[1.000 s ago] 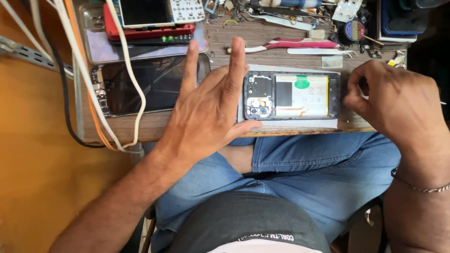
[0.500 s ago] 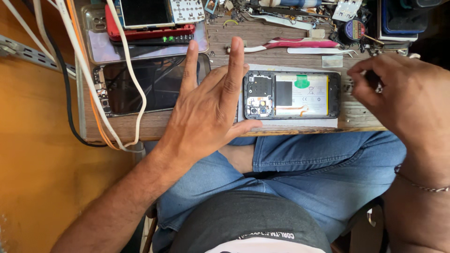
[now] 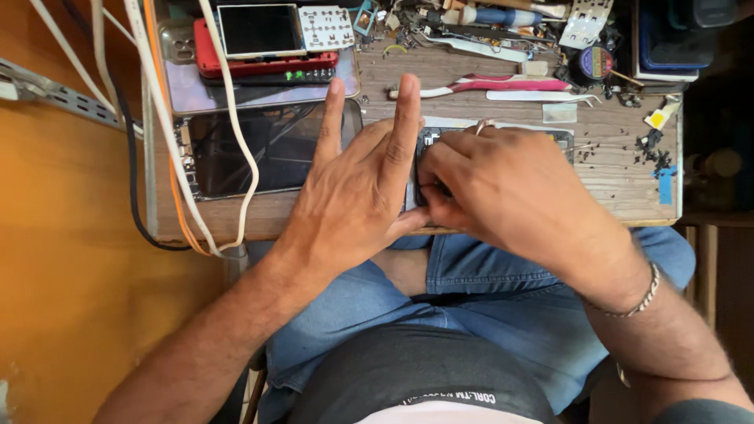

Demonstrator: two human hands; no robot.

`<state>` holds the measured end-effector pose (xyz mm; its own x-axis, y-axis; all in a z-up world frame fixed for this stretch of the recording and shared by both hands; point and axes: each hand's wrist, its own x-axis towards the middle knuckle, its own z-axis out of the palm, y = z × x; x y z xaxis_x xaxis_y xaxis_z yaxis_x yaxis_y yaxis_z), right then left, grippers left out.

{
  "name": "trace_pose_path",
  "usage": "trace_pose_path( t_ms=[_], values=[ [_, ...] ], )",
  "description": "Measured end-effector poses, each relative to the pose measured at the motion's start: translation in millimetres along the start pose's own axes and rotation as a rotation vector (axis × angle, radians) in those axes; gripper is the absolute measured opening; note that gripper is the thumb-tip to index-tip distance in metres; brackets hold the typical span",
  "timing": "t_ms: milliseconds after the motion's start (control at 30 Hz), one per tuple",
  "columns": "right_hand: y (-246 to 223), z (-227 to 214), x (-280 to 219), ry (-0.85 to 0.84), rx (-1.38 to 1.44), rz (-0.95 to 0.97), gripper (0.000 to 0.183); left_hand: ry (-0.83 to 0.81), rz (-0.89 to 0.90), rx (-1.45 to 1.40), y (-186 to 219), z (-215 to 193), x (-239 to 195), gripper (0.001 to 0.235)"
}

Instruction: The person uses a small screwdriver to remove screws from a disassembled smartphone on a cluttered workbench. They then pick up a second smartphone, remove its SIM tray, and place it on the table.

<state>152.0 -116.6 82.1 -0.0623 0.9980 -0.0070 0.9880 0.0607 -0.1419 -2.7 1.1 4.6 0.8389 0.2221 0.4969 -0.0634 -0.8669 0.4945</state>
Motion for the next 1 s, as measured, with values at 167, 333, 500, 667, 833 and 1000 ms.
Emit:
trace_pose_path(
  t_ms=[167,333,500,667,833,1000],
  values=[
    [-6.7,2.6,4.6,-0.081,-0.08,0.051,0.045,0.027,0.018,-0.011,-0.2,0.7,0.2,0.146],
    [-8.6,1.8,4.5,-0.087,-0.164,-0.035,0.043,0.046,0.024,-0.024,0.6,0.4,1.3,0.145],
    [1.0,5.2,7.7,-0.051,-0.065,-0.087,0.051,0.043,0.027,0.019,0.6,0.6,-0.5,0.145],
    [6.7,10.2,6.0,-0.037,-0.071,-0.1,0.041,0.039,0.023,0.015,2.3,-1.0,2.7,0.144],
    [13.0,15.1,-12.1,0.042,0.016,0.016,0.038,-0.022,-0.008,0.058,-2.9,4.5,-3.2,0.134],
    [51.4,-0.9,-58.3,0.237,-0.085,0.256,0.017,0.036,0.024,0.118,-17.6,22.9,-12.1,0.131]
  ],
)
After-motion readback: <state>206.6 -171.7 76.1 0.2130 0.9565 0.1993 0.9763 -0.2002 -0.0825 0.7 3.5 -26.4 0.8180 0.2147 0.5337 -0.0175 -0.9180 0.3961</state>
